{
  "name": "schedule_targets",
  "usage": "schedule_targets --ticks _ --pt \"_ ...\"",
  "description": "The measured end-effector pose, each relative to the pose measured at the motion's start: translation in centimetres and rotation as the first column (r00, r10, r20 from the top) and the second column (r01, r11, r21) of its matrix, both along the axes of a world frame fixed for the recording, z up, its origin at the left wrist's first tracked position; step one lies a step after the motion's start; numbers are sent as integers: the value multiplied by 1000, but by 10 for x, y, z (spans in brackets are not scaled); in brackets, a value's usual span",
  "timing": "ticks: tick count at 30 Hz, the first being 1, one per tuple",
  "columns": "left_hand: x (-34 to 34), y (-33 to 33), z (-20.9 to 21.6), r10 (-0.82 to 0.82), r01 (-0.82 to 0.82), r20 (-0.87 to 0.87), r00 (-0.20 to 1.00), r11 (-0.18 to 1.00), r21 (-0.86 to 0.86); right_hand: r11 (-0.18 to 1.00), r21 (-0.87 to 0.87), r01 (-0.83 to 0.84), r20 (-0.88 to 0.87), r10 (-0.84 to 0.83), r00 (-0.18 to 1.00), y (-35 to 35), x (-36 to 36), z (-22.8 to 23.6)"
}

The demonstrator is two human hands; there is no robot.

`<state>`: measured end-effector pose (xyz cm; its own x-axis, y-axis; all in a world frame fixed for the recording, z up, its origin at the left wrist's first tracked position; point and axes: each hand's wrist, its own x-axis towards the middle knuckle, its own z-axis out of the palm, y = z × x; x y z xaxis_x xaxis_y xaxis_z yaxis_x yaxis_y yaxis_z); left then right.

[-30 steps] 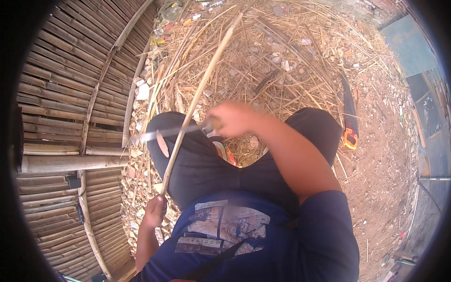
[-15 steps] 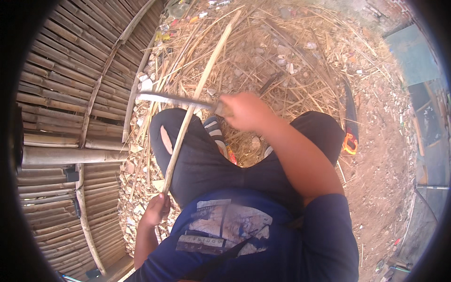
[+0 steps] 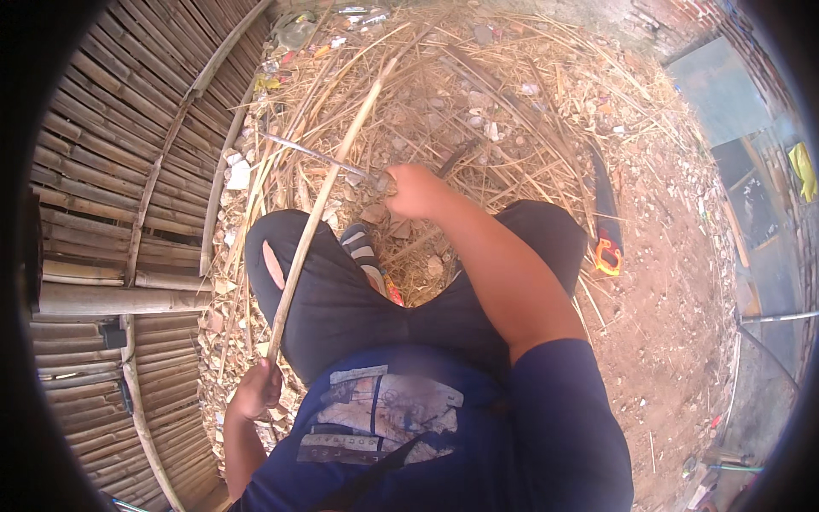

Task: The person whittles a thin wooden branch, using a large blade to shave off strips of wood and then striking the back of the blade with a hammer to split or notch the wood.

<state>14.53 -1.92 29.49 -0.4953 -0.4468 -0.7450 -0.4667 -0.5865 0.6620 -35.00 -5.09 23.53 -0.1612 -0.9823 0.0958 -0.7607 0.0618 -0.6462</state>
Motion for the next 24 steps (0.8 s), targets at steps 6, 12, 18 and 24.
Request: schedule_targets --ticks 6,12,18,24 --pt "-8 8 13 8 -8 4 1000 1000 19 952 171 -255 -101 274 956 22 60 53" --pt "-13 4 3 -11 18 58 998 993 -118 988 148 -31 48 24 999 7 23 -6" --pt "-2 5 10 23 -23 40 999 1000 1 992 108 67 71 -75 995 -3 11 1" --pt "-11 11 1 -22 52 122 992 968 -247 939 219 -264 -35 278 960 23 64 49"
